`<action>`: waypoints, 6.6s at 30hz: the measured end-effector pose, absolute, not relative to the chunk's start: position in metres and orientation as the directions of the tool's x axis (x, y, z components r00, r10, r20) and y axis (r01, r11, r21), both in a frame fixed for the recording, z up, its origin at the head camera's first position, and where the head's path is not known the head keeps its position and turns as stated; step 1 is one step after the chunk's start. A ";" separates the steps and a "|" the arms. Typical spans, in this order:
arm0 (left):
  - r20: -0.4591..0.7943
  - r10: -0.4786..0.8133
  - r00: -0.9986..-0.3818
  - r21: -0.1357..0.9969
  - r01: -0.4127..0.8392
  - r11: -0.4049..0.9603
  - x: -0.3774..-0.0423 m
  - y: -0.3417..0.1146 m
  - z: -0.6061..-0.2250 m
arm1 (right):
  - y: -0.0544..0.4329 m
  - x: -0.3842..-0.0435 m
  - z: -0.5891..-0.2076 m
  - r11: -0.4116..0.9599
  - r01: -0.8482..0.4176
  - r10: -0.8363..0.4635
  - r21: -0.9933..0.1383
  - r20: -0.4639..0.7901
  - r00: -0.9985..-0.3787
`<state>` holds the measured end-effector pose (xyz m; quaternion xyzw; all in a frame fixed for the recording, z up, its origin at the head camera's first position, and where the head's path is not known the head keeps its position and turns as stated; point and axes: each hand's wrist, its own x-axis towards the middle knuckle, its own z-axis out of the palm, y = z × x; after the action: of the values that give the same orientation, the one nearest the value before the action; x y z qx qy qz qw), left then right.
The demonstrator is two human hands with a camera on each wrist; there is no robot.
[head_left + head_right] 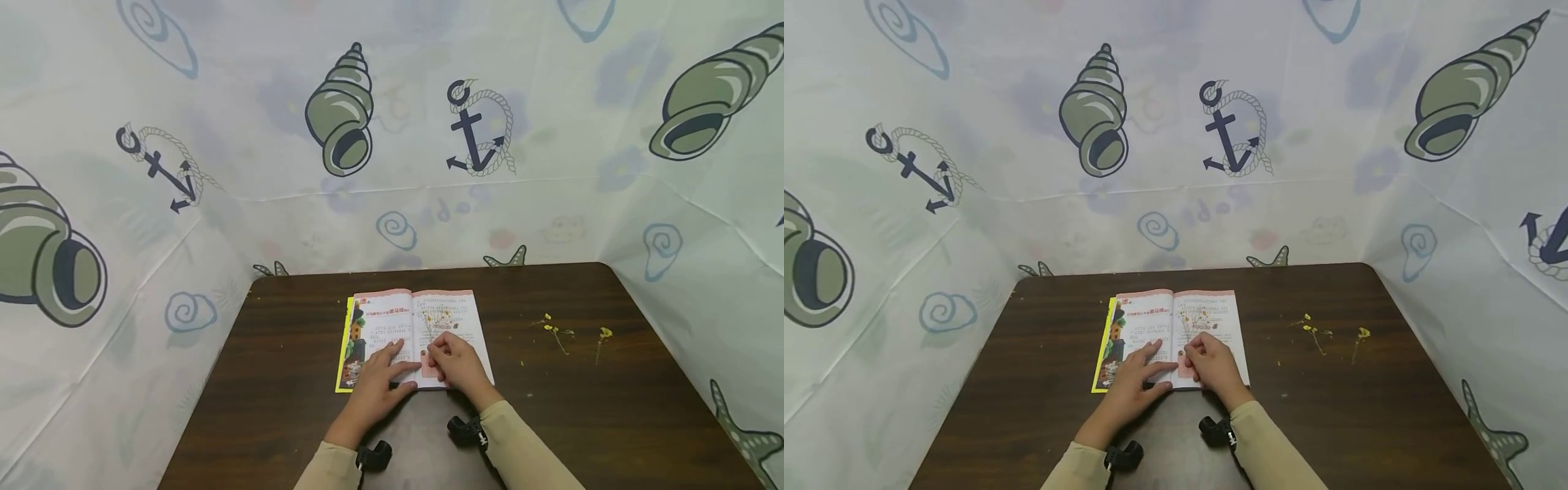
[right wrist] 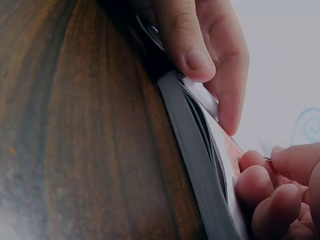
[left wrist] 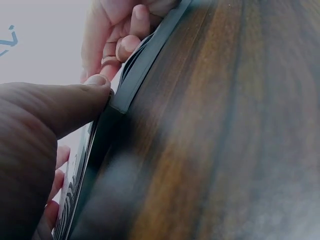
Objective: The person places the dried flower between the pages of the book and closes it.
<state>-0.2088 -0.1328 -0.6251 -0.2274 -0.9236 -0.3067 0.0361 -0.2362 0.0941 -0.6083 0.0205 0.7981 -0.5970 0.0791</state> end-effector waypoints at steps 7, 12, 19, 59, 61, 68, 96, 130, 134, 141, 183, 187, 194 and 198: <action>0.199 0.397 -0.896 0.547 0.438 0.713 -0.209 -0.133 -0.625 | 0.093 -0.235 -0.610 0.296 0.094 -0.045 -0.950 -0.113 -0.993; 0.188 0.399 -0.897 0.546 0.434 0.717 -0.208 -0.133 -0.623 | 0.093 -0.233 -0.610 0.248 0.062 -0.023 -0.967 -0.070 -0.997; 0.189 0.407 -0.894 0.539 0.441 0.718 -0.209 -0.134 -0.622 | 0.094 -0.235 -0.610 0.403 -0.050 -0.061 -0.914 0.027 -0.998; 0.205 0.438 -0.875 0.487 0.479 0.730 -0.208 -0.135 -0.626 | 0.092 -0.236 -0.607 0.445 0.001 -0.101 -0.896 -0.052 -0.993; 0.199 0.435 -0.878 0.493 0.473 0.730 -0.208 -0.135 -0.625 | 0.093 -0.237 -0.608 0.445 -0.005 -0.104 -0.895 -0.046 -0.994; 0.183 0.433 -0.882 0.484 0.465 0.742 -0.209 -0.135 -0.627 | 0.095 -0.236 -0.611 0.436 -0.036 -0.117 -0.899 -0.016 -0.993; 0.203 0.427 -0.881 0.486 0.469 0.738 -0.208 -0.134 -0.626 | 0.166 -0.207 -0.616 0.348 -0.158 -0.108 -0.924 0.128 -0.986; 0.176 0.414 -0.893 0.504 0.443 0.741 -0.205 -0.132 -0.620 | 0.220 -0.218 -0.608 0.361 0.029 -0.293 -0.932 -0.142 -0.945; 0.171 0.416 -0.893 0.503 0.442 0.743 -0.206 -0.132 -0.620 | 0.219 -0.218 -0.607 0.362 0.011 -0.291 -0.932 -0.124 -0.949; 0.158 0.406 -0.900 0.501 0.427 0.752 -0.206 -0.133 -0.623 | 0.214 -0.217 -0.607 0.368 0.023 -0.266 -0.930 -0.129 -0.955; 0.192 0.419 -0.887 0.497 0.456 0.738 -0.207 -0.132 -0.624 | 0.154 -0.201 -0.601 -0.098 0.176 0.179 -0.980 -0.191 -0.965; 0.185 0.416 -0.890 0.504 0.450 0.737 -0.206 -0.132 -0.623 | 0.152 -0.199 -0.602 -0.125 0.169 0.149 -0.978 -0.187 -0.971; 0.178 0.405 -0.897 0.508 0.436 0.743 -0.206 -0.131 -0.623 | 0.149 -0.196 -0.604 -0.065 0.122 0.177 -0.990 -0.132 -0.975; 0.173 0.405 -0.898 0.511 0.433 0.743 -0.205 -0.131 -0.623 | 0.148 -0.196 -0.605 -0.073 0.106 0.171 -0.992 -0.117 -0.978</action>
<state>-0.2051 -0.1308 -0.6231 -0.2244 -0.9332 -0.2796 0.0252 -0.1956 0.1477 -0.6055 0.1016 0.6803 -0.7255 -0.0225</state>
